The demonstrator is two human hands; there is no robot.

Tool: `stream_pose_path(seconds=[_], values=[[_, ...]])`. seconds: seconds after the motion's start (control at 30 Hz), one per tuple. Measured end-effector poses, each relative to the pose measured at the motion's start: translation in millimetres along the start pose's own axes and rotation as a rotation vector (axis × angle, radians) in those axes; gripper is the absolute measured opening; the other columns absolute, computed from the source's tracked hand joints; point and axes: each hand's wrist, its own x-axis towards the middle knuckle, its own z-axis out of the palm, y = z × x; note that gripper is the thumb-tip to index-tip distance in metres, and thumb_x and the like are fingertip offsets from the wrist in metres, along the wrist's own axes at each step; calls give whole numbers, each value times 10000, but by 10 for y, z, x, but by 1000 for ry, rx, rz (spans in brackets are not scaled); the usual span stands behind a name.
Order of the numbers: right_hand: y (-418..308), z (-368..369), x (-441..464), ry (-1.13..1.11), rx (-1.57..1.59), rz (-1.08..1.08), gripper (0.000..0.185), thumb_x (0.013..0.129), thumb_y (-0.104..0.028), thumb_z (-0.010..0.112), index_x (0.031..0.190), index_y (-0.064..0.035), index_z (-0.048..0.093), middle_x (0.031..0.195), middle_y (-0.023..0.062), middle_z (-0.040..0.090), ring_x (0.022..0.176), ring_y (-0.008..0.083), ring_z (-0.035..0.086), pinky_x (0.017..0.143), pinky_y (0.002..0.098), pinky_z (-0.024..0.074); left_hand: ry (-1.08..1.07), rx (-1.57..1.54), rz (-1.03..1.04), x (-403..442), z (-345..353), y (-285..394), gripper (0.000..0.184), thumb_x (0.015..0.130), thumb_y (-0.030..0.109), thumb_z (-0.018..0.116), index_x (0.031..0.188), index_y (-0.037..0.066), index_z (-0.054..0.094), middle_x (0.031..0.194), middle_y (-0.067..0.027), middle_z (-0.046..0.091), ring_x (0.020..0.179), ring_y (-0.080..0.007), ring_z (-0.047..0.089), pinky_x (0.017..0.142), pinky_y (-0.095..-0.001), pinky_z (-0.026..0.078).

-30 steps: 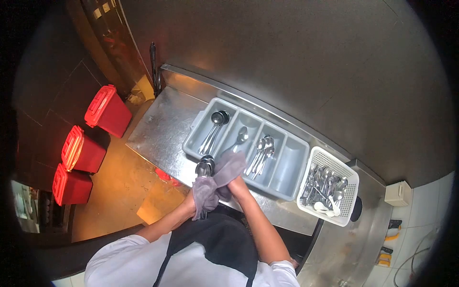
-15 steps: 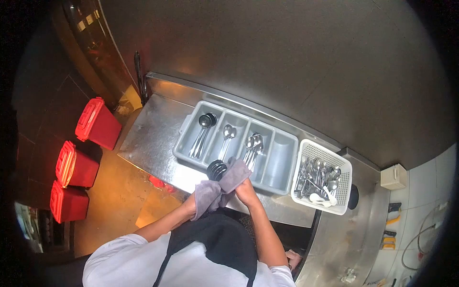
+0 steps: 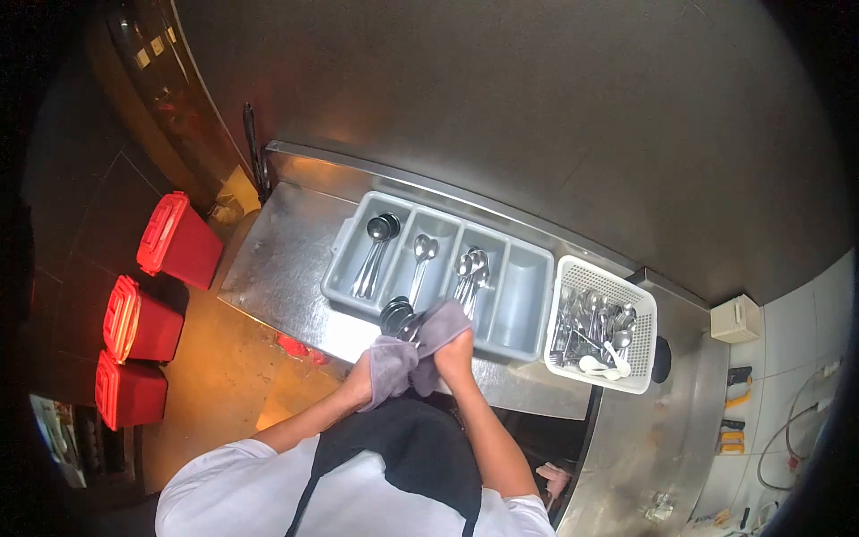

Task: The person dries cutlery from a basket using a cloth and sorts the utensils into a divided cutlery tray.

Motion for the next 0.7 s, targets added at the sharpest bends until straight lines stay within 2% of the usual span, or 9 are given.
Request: stream_pose_path(seconds=[0.07, 0.1, 0.2, 0.27, 0.37, 0.47, 0.57, 0.6, 0.7], values=[[-28, -22, 112, 123, 13, -41, 263, 922, -148, 649, 1141, -11, 599, 1037, 63, 651, 978, 183, 620, 892, 342, 504, -43, 47, 137, 22, -39, -120, 215, 962, 152, 684, 1123, 15, 647, 823, -26, 638, 617, -87, 586, 508, -249, 466], [258, -2, 158, 238, -221, -219, 317, 929, -166, 638, 1200, -13, 578, 1061, 64, 643, 979, 175, 616, 883, 332, 508, -11, 74, 146, 19, -34, -112, 214, 964, 157, 684, 1118, 12, 650, 819, -24, 638, 616, -86, 584, 507, -252, 464], [172, -18, 118, 111, -25, -91, 425, 952, -193, 645, 1312, 3, 531, 1207, 101, 629, 1114, 224, 615, 983, 348, 489, 16, 135, 128, -6, -7, -56, 211, 968, 171, 684, 1098, 6, 663, 808, -18, 637, 617, -84, 582, 509, -264, 462], [68, -47, 83, 5, 26, -46, 432, 950, -194, 654, 1314, 2, 530, 1196, 102, 633, 1116, 228, 618, 988, 353, 489, -60, 157, 54, -30, -41, 17, 204, 968, 175, 686, 1075, 2, 674, 803, -13, 638, 622, -83, 582, 514, -271, 466], [14, -35, 63, -72, 52, -28, 418, 944, -194, 668, 1291, -1, 537, 1178, 101, 639, 1109, 217, 619, 973, 350, 495, -190, 197, 187, 29, -108, -150, 185, 972, 174, 679, 1041, 3, 688, 779, -7, 625, 607, -83, 571, 513, -270, 461], [-75, -78, 71, -115, 44, 1, 391, 944, -191, 671, 1262, -2, 545, 1161, 101, 643, 1096, 201, 618, 952, 345, 502, -14, 223, 98, -57, -12, -1, 205, 963, 158, 685, 1084, -7, 701, 836, -44, 680, 693, -117, 637, 608, -286, 521], [-92, -68, 52, -26, -36, -44, 344, 980, -214, 634, 1258, -30, 547, 1110, 62, 641, 1028, 183, 620, 906, 337, 509, 96, 319, 351, -2, -47, -243, 225, 948, 138, 696, 1113, -14, 713, 950, -91, 737, 852, -166, 696, 758, -318, 559], [-92, -42, 34, 27, -75, -74, 326, 997, -226, 615, 1260, -45, 547, 1087, 43, 639, 996, 176, 621, 886, 334, 511, 115, 381, 354, -12, -27, -178, 230, 941, 132, 702, 1116, -16, 715, 991, -102, 742, 904, -175, 696, 806, -325, 553], [-72, 138, -45, 185, 241, 156, 321, 1005, -224, 620, 1276, -67, 551, 1081, 27, 635, 1004, 176, 629, 904, 334, 515, 162, 451, 376, -65, 76, 1, 238, 924, 116, 714, 1119, -19, 721, 1078, -121, 750, 1006, -192, 698, 901, -337, 541]])
